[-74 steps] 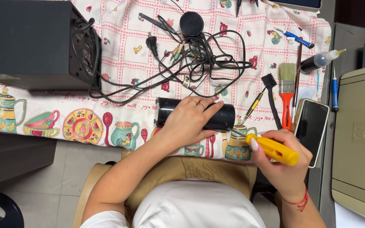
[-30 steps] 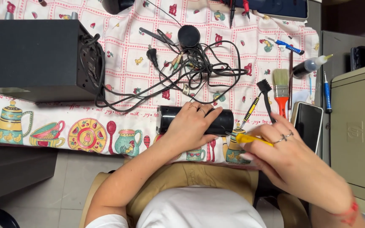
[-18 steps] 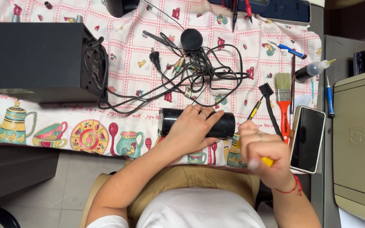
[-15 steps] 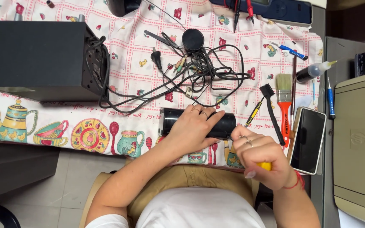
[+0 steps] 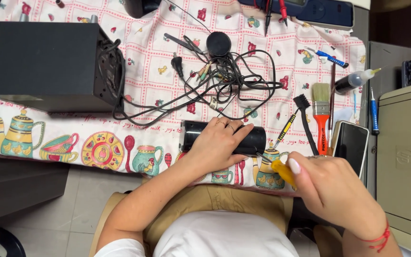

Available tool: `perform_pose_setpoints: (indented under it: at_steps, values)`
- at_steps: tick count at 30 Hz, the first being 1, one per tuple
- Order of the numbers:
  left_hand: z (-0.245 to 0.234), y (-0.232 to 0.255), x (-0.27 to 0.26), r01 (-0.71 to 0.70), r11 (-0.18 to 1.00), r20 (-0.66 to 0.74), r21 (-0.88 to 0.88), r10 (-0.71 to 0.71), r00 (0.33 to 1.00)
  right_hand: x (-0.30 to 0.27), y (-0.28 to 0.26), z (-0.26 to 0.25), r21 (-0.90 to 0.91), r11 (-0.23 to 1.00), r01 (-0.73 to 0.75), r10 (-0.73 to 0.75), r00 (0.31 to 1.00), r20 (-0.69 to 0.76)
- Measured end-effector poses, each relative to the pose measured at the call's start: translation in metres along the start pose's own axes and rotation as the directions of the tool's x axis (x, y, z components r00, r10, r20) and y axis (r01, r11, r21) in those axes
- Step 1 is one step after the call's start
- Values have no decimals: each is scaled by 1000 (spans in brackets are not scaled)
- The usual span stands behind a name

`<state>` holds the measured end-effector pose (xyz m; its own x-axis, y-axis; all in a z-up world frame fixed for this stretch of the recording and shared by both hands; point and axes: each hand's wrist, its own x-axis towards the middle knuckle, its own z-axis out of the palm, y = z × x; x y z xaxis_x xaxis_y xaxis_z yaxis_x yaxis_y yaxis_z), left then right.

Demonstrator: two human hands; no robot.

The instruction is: Disassembling a cylindrical speaker casing using a screwdriver to pry it open on a repair bench.

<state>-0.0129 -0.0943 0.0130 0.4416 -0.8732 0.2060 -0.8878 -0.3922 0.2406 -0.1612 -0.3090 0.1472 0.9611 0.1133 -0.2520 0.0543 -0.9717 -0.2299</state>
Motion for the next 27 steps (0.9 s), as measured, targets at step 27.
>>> perform_pose_setpoints:
  at_steps: [27]
  values:
    - [3,-1,2,21,1000,-15,-6,-21,1000,-26,-1,22,-562,821,-97,-70,961,-268]
